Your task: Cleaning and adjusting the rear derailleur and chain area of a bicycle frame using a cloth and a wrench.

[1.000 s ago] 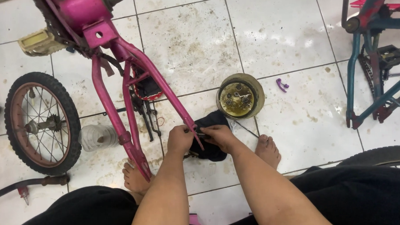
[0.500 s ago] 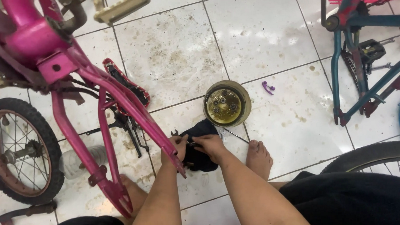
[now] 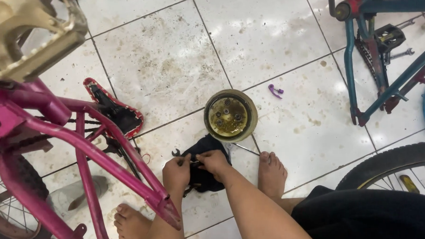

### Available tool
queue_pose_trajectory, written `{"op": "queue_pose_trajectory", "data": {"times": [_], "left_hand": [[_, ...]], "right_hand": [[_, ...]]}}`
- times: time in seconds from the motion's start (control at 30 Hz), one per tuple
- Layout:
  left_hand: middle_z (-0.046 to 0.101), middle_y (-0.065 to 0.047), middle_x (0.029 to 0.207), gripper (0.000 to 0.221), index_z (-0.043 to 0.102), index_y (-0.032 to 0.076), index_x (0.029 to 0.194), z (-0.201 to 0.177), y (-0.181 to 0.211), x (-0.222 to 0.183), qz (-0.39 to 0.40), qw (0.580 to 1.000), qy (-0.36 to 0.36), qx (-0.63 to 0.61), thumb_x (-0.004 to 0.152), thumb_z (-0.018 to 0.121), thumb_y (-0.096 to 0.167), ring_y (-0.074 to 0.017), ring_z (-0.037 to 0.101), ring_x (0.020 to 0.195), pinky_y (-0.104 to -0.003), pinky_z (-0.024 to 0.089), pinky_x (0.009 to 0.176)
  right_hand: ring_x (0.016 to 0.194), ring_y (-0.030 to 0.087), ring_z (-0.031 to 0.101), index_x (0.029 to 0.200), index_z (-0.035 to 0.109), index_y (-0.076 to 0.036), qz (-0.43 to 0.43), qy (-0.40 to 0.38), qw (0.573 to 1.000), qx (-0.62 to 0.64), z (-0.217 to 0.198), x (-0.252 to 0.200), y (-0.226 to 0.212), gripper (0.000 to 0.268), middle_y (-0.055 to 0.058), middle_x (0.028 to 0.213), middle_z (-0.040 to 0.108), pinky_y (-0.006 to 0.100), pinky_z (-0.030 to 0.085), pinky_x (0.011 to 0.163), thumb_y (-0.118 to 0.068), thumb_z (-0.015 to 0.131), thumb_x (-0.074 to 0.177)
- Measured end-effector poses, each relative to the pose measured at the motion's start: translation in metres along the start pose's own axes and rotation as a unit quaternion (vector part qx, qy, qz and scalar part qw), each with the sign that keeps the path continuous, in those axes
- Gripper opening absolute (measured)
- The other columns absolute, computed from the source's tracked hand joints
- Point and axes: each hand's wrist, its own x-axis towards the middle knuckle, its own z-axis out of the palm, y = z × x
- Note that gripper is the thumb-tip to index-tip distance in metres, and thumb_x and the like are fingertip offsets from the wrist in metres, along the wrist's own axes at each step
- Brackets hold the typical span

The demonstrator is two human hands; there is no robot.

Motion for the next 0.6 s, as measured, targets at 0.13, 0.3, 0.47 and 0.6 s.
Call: {"op": "queue_pose_trajectory", "data": {"times": [0.13,0.3,0.47,0.6], "left_hand": [[0.080,-0.013,0.106,0.043,0.080,0.009,0.112,0.002,-0.001,0.007,-0.008,1.000,-0.012,-0.004,0.094,0.066,0.046,-0.0330,0.071,0.112,-0.044,0.057,0.094],[0.079,-0.011,0.108,0.045,0.080,0.012,0.113,0.006,-0.002,0.015,-0.026,0.999,-0.024,0.013,0.093,0.066,0.050,-0.0317,0.070,0.115,-0.043,0.056,0.097],[0.079,-0.013,0.106,0.043,0.080,0.008,0.111,0.002,0.002,0.011,-0.012,1.000,-0.023,-0.012,0.093,0.068,0.045,-0.0341,0.070,0.114,-0.044,0.056,0.096],[0.079,-0.014,0.106,0.043,0.081,0.008,0.109,0.003,-0.001,0.011,-0.009,1.000,-0.019,-0.015,0.093,0.067,0.045,-0.0350,0.070,0.114,-0.045,0.057,0.096]], "right_hand": [[0.118,0.029,0.068,0.129,0.067,0.003,0.017,0.005,1.000,0.006,0.000,0.008,0.008,0.046,0.021,0.132,0.066,0.037,0.062,0.096,-0.025,0.076,0.093],[0.118,0.032,0.068,0.127,0.070,0.001,0.026,0.016,0.999,0.026,0.006,0.018,0.011,0.055,0.023,0.134,0.065,0.042,0.059,0.099,-0.034,0.083,0.086],[0.126,0.037,0.062,0.126,0.069,0.007,0.007,0.006,0.999,0.047,0.003,-0.002,0.002,0.059,0.026,0.132,0.065,0.039,0.059,0.101,-0.029,0.088,0.082],[0.124,0.035,0.063,0.122,0.071,0.007,0.007,0.007,0.999,0.041,0.002,0.007,0.011,0.062,0.026,0.129,0.066,0.036,0.060,0.099,-0.033,0.091,0.079]]}}
